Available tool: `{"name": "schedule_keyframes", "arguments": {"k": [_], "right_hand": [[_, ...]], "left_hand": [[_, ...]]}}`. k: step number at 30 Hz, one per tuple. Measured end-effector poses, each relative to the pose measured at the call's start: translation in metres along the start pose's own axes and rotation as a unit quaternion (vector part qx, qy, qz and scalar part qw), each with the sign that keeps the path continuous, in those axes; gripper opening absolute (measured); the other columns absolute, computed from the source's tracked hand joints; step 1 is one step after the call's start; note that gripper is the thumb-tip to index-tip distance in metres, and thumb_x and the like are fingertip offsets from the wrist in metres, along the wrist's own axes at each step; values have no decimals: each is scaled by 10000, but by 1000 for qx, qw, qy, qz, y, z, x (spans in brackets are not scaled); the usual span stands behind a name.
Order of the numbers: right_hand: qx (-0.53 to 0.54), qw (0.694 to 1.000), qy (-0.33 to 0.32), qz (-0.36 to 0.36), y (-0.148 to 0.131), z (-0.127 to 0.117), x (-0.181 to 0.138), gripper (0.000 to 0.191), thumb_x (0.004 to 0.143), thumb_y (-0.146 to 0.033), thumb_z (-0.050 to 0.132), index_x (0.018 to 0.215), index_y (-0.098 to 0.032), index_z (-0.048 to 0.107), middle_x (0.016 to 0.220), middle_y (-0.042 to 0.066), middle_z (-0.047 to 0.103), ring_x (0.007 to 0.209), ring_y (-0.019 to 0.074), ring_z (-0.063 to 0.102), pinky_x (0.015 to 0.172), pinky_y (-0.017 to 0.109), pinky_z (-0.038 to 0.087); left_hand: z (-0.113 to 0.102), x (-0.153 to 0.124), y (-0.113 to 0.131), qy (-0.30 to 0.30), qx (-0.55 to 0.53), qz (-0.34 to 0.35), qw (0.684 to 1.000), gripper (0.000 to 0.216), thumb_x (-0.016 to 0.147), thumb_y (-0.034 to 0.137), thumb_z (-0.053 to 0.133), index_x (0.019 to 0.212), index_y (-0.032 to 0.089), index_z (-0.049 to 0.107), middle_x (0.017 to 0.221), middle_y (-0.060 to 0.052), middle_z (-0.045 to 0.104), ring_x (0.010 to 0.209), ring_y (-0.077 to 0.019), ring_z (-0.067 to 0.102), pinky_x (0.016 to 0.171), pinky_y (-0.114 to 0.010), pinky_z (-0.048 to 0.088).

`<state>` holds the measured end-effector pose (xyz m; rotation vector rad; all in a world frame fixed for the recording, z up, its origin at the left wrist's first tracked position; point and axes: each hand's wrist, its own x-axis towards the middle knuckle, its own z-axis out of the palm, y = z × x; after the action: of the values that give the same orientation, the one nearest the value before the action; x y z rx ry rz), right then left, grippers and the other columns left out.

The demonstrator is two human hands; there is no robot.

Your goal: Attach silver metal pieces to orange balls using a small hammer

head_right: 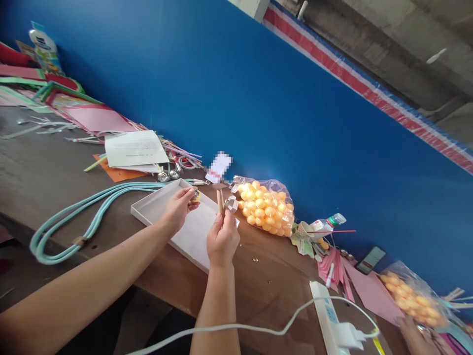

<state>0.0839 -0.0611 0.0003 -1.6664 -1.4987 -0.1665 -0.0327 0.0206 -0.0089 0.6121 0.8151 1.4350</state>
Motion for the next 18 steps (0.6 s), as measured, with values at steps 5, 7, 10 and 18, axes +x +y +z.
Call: {"name": "schedule_keyframes", "arguments": {"k": [5,7,10,18], "right_hand": [[47,995,-22,-85,-4,-1,-6,354,935,-283,401,1223,-164,569,1068,125,682,970,215,636,838,302,463],[19,996,-44,-77,-4,1,-6,361,928,-281,409,1220,-154,578,1058,124,690,958,221,645,825,304,467],[-25,995,-75,-54,-3,3,-5,354,920,-285,415,1194,-165,604,1032,114,704,928,233,658,782,308,474],[-29,996,-40,-68,-5,2,-6,358,927,-289,420,1194,-145,610,1017,116,714,929,223,667,781,285,481]], "left_hand": [[-1,2,-1,3,-31,2,1000,383,665,454,714,882,155,611,777,-7,600,584,-71,564,642,-249,487],[-1,3,0,2,-45,7,999,380,663,449,718,873,151,611,767,-3,592,585,-66,557,644,-240,485],[0,3,1,3,-58,-6,998,382,654,443,727,860,143,612,736,1,578,580,-67,552,623,-227,475],[-1,3,1,4,-60,2,998,401,646,454,735,869,146,608,736,0,587,586,-72,548,639,-241,479]]}}
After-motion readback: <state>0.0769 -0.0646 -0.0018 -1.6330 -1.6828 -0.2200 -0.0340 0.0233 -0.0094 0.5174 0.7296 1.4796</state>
